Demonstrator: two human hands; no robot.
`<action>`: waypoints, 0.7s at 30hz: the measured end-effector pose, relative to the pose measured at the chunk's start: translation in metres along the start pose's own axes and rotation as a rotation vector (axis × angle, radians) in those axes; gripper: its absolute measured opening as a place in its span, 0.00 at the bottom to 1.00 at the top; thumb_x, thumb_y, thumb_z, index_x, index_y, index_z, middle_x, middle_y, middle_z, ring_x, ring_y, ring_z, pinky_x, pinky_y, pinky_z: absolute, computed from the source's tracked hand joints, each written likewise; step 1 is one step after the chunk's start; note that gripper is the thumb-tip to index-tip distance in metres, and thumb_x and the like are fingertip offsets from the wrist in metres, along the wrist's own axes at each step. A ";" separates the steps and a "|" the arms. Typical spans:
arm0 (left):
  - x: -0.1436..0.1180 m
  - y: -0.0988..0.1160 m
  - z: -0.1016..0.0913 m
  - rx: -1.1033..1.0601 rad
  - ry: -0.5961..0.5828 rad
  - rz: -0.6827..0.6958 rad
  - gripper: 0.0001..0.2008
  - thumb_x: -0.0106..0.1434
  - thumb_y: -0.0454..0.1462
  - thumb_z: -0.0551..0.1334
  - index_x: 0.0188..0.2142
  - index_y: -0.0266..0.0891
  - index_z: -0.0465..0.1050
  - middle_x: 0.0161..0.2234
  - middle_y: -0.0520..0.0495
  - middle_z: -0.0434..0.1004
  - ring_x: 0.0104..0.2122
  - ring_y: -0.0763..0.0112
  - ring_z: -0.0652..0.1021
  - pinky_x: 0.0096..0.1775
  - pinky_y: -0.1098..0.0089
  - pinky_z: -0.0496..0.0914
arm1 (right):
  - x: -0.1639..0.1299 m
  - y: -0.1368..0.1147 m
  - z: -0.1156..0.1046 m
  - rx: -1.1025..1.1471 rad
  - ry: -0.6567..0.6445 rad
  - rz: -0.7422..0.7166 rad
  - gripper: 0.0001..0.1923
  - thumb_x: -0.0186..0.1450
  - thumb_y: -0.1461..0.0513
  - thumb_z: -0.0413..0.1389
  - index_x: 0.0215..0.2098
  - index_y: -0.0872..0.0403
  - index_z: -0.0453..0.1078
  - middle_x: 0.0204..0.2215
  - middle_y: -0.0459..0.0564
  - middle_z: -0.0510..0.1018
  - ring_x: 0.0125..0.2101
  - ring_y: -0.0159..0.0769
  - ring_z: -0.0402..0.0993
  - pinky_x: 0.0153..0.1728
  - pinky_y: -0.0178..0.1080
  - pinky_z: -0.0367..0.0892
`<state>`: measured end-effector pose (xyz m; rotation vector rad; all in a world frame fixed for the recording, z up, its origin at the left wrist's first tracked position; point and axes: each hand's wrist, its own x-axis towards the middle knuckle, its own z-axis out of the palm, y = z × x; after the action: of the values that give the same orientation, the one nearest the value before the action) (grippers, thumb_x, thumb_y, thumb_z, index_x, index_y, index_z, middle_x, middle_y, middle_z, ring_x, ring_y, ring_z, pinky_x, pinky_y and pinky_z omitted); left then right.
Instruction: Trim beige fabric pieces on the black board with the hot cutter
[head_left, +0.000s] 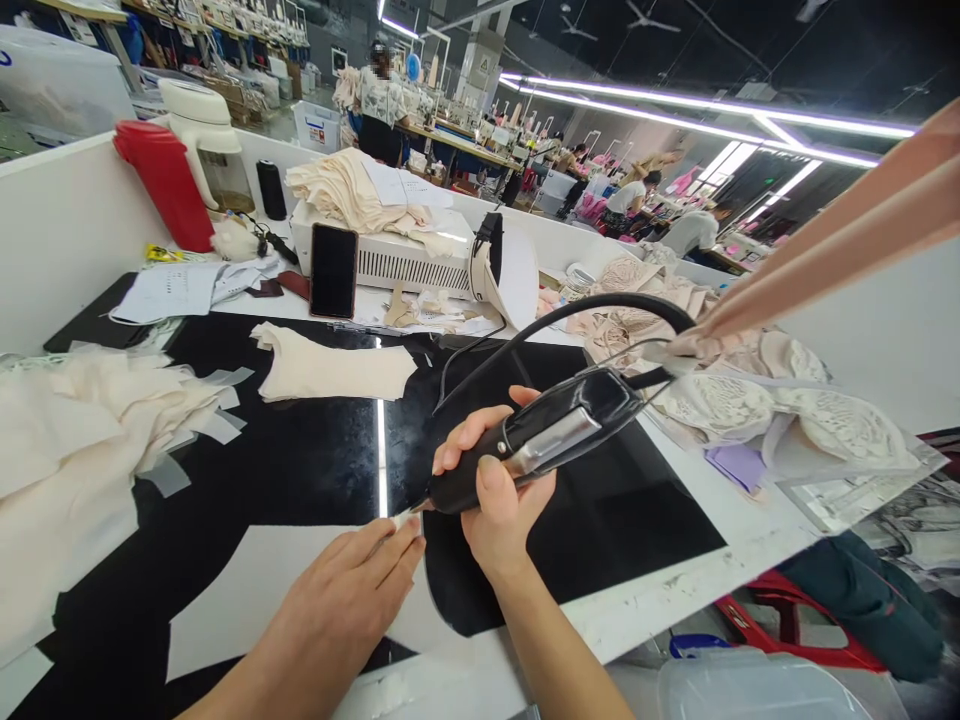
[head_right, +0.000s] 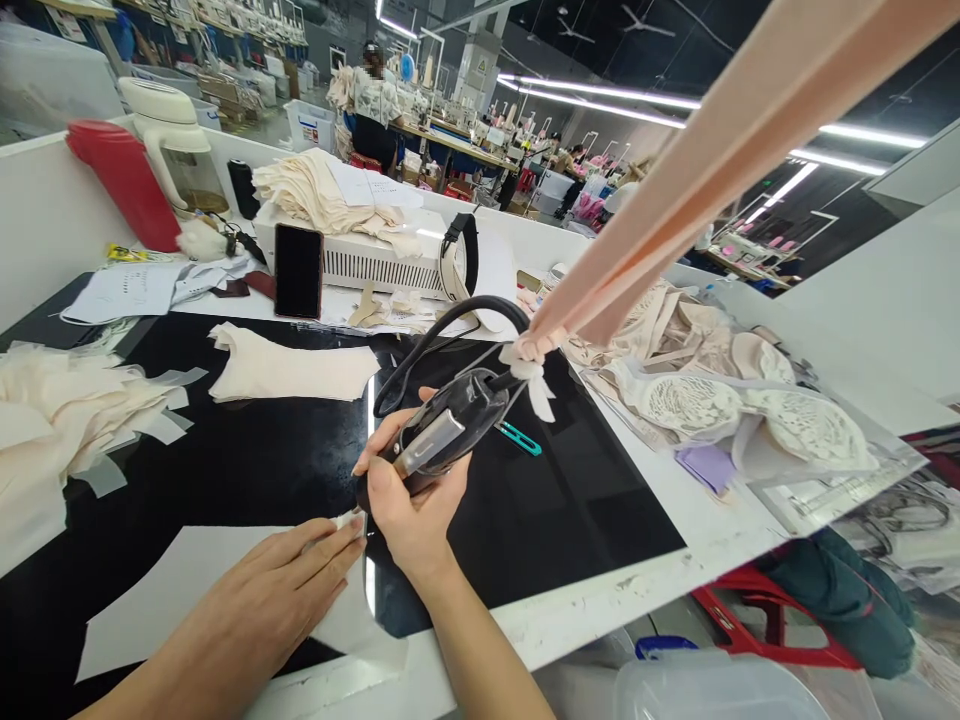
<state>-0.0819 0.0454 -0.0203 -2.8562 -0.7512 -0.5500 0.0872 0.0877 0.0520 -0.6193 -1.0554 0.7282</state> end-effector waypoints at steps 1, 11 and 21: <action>0.000 0.000 -0.001 0.001 0.010 -0.004 0.22 0.73 0.24 0.46 0.57 0.33 0.74 0.59 0.45 0.79 0.55 0.62 0.80 0.51 0.62 0.77 | -0.001 0.001 0.001 0.008 -0.005 0.001 0.24 0.68 0.56 0.65 0.58 0.43 0.63 0.34 0.41 0.74 0.26 0.30 0.73 0.27 0.36 0.73; 0.003 0.001 0.000 0.027 0.054 0.007 0.22 0.75 0.25 0.44 0.56 0.31 0.74 0.57 0.43 0.80 0.53 0.64 0.81 0.51 0.63 0.75 | -0.002 0.003 0.002 0.031 -0.009 0.001 0.24 0.68 0.57 0.65 0.59 0.44 0.64 0.35 0.42 0.75 0.26 0.29 0.74 0.27 0.36 0.73; 0.002 0.001 0.002 0.032 0.052 0.000 0.22 0.75 0.26 0.44 0.56 0.32 0.74 0.57 0.44 0.80 0.53 0.64 0.81 0.51 0.63 0.75 | -0.005 0.004 0.002 0.038 -0.022 -0.007 0.24 0.68 0.58 0.65 0.59 0.44 0.64 0.35 0.42 0.75 0.27 0.28 0.74 0.28 0.36 0.73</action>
<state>-0.0794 0.0456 -0.0213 -2.8013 -0.7453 -0.6036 0.0834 0.0866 0.0471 -0.5759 -1.0607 0.7490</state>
